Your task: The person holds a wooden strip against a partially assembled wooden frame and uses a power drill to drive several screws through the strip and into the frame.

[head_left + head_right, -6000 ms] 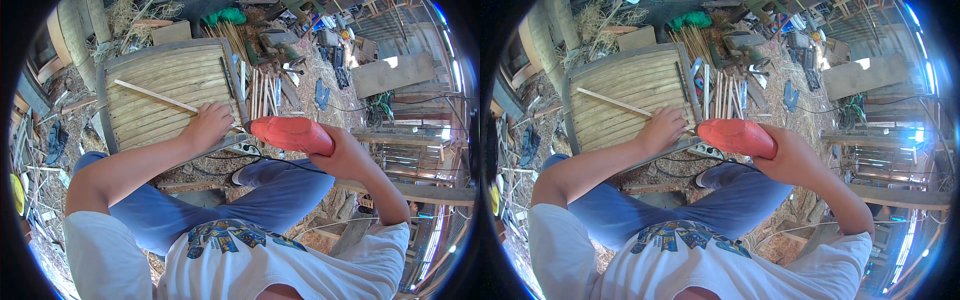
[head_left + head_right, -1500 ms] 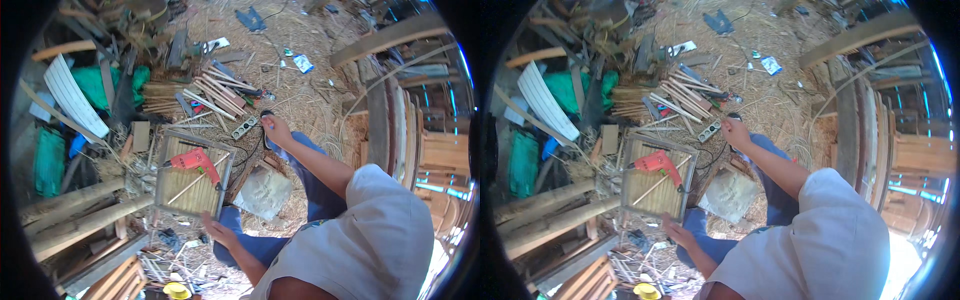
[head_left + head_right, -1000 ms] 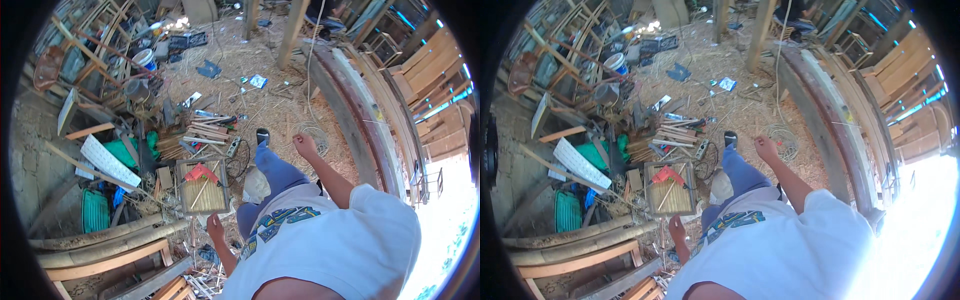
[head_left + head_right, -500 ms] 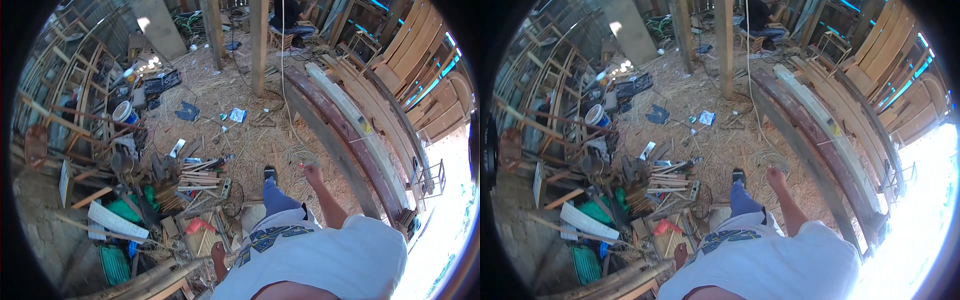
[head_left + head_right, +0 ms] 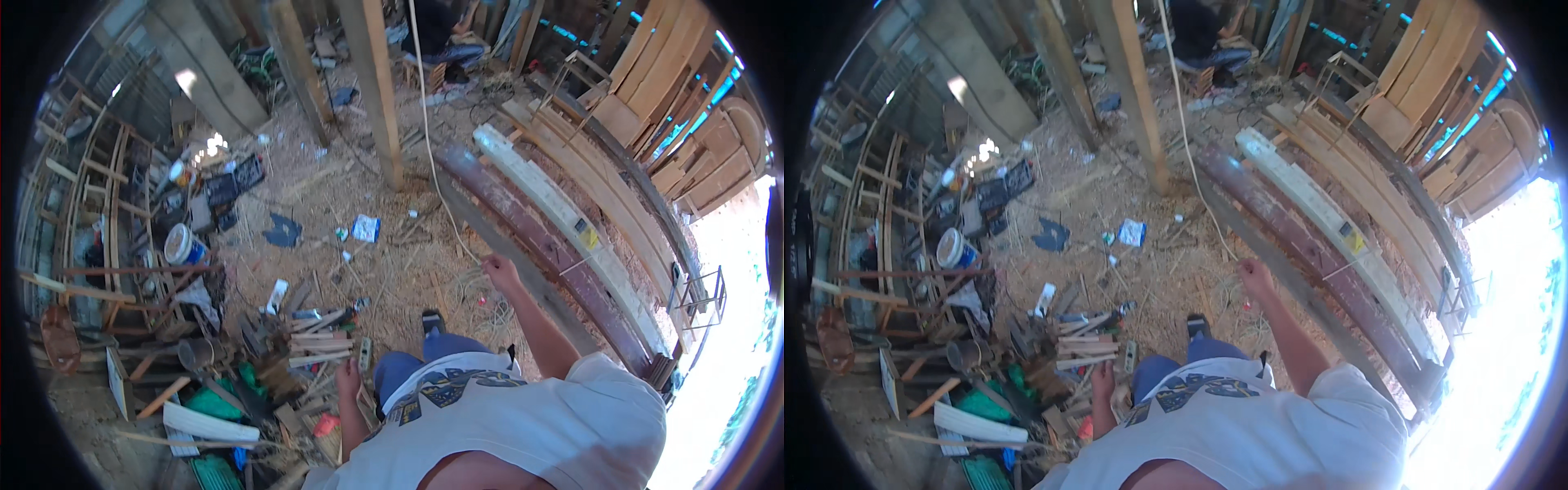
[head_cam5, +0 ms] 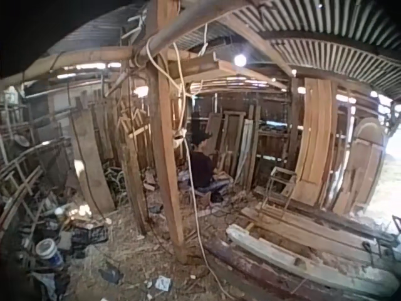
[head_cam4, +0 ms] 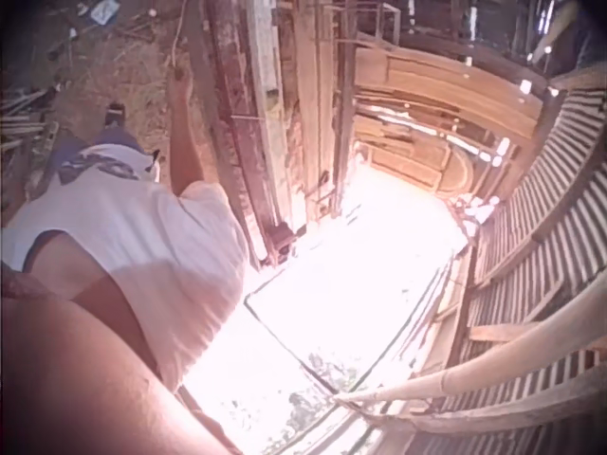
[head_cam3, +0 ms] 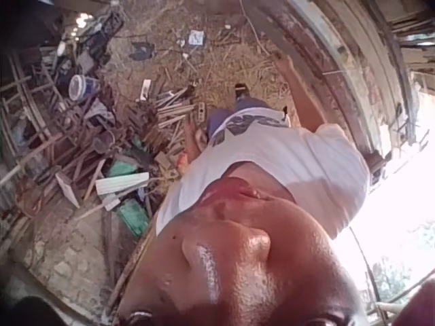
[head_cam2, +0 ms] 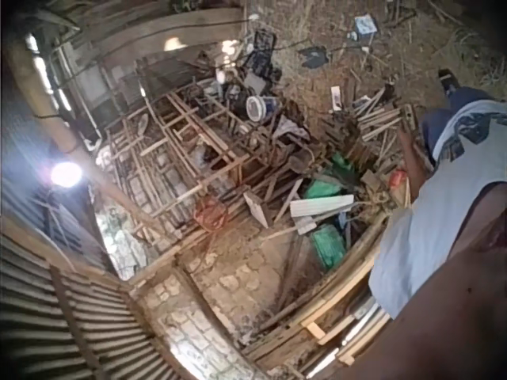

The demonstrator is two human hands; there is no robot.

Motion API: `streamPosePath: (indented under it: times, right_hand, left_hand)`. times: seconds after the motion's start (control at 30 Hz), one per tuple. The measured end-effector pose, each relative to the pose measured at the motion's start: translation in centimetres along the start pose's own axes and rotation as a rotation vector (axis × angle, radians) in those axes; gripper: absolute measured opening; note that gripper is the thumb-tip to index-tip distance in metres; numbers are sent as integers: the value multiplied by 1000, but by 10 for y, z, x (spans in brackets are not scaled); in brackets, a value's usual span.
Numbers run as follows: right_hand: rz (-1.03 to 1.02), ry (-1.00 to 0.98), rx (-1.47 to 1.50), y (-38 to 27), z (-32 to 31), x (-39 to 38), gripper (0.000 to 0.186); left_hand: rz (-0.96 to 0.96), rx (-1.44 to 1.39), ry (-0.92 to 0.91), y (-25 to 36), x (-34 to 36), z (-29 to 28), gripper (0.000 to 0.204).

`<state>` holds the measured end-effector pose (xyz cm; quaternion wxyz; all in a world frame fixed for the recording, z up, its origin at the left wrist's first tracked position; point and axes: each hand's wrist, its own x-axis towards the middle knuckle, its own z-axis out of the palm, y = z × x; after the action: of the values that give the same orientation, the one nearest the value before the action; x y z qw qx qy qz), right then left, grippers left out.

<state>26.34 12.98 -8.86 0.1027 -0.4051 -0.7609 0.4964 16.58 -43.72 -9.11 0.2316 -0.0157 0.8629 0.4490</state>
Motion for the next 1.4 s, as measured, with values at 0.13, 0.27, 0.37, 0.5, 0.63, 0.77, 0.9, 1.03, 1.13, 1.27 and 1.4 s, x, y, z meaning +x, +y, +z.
streamPosePath:
  times: [0.13,0.27,0.37,0.5,0.63,0.77,0.9,1.03,1.13,1.27,1.4]
  right_hand:
    - [12,-85,177,-55,2,30,33]
    - [-28,-96,237,-156,-11,57,33]
    - [-207,-36,218,-215,-26,99,32]
    - [-307,-24,304,-316,-35,142,33]
    - [-432,29,264,-409,-33,189,34]
    - [-663,232,274,-496,-36,251,35]
    - [-930,449,398,-602,-44,321,42]
    - [-882,667,68,-676,-53,389,58]
    - [-835,616,-138,-711,-55,394,61]
    - [-880,479,-190,-717,-70,418,48]
    - [-1006,469,-51,-709,-76,427,35]
  left_hand:
    - [65,157,-38,10,52,-24,42]
    - [110,144,147,14,94,-28,44]
    - [102,181,57,34,120,-29,45]
    - [61,189,-38,48,163,-33,45]
    - [75,305,-32,56,223,-51,44]
    - [175,179,18,119,296,-72,42]
    - [256,153,53,185,353,-103,39]
    - [378,-95,111,264,374,-113,33]
    - [393,-205,160,302,380,-109,28]
    - [550,-161,241,396,374,-85,26]
    - [788,-26,273,506,360,-62,19]
